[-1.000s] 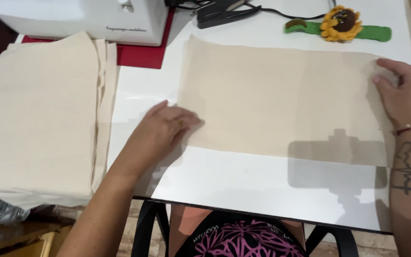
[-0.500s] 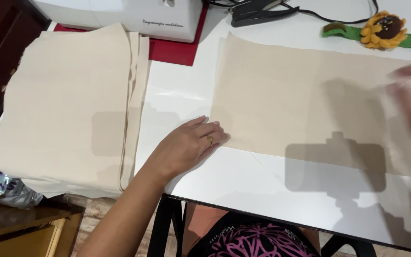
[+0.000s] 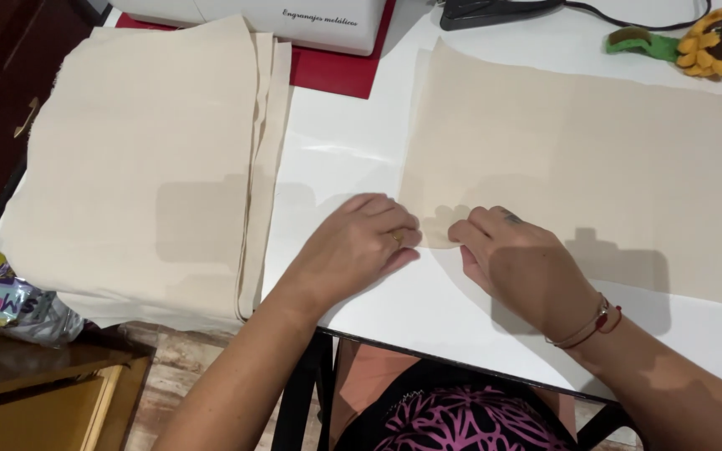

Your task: Folding the edge of a fabric piece and securing it with sewing pins

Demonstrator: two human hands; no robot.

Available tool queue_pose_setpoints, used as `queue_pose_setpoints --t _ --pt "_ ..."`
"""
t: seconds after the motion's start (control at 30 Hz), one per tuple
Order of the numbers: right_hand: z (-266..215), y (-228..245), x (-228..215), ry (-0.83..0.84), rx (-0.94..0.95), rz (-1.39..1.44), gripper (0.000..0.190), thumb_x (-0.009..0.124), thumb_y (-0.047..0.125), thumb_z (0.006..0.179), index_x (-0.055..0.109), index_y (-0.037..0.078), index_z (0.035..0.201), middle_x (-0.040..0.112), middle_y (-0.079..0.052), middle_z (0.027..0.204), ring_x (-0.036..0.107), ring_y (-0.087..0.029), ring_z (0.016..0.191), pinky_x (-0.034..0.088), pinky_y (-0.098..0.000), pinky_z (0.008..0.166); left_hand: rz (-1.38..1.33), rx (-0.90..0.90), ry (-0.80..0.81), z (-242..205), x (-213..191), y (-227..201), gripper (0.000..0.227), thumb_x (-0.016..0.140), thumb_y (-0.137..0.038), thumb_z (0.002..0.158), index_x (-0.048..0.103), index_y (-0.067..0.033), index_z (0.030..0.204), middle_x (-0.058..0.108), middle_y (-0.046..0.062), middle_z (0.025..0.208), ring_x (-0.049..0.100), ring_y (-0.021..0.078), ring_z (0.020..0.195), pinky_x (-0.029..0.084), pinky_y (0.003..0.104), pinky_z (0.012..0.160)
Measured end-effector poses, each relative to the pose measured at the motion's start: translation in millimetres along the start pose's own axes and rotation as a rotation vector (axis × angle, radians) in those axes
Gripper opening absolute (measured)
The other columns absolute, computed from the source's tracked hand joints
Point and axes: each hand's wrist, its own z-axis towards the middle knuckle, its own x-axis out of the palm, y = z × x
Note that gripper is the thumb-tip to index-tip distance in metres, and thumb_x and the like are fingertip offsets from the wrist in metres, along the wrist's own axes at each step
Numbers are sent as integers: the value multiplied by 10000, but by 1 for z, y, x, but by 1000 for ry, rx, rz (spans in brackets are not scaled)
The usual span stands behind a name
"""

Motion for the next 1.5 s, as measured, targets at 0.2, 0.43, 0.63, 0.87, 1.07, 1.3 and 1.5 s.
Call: queue_pose_setpoints --t 0.2,0.43,0.63,0.87,1.07,1.3,1.5 --pt "3 -5 13 11 283 252 53 680 294 898 628 291 908 567 146 808 652 -68 882 540 -209 762 47 -140 85 -2 9 -4 120 778 -228 919 806 -112 904 717 -3 933 702 169 959 511 357 1035" --pt "11 -1 4 105 302 478 147 718 266 871 702 237 1014 635 59 909 675 -152 970 552 -306 862 33 -219 89 2 8 -6 86 780 -169 910 804 -94 946 734 34 910 713 186 928 486 383 1075" --pt "17 1 10 48 273 506 31 717 236 934 729 220 957 627 68 904 687 -149 979 538 -308 870 -57 -325 64 0 5 -3 119 758 -220 914 765 -112 865 701 -18 923 676 169 957 442 404 1103" --pt "20 1 13 81 329 530 30 725 232 938 729 202 939 633 54 875 686 -140 937 527 -317 858 -174 -573 60 1 7 -7 139 746 -211 877 720 -118 778 646 -10 936 612 205 999 415 466 1069" --pt "24 4 9 86 346 520 55 757 247 915 731 200 925 637 53 869 684 -152 927 521 -325 853 -138 -579 57 1 14 -4 140 716 -207 889 712 -134 770 613 -14 930 578 193 999 396 459 1040" --pt "27 6 8 96 398 562 86 734 247 940 708 196 876 617 51 838 664 -143 901 501 -318 856 -132 -601 75 6 7 -8 178 715 -176 871 681 -107 711 604 21 923 563 229 982 382 486 1034" --pt "31 8 6 125 429 551 141 740 268 939 711 188 826 600 42 792 656 -147 860 488 -319 844 -164 -620 74 9 3 -8 137 731 -162 854 703 -103 733 600 34 922 559 237 979 375 519 1033"
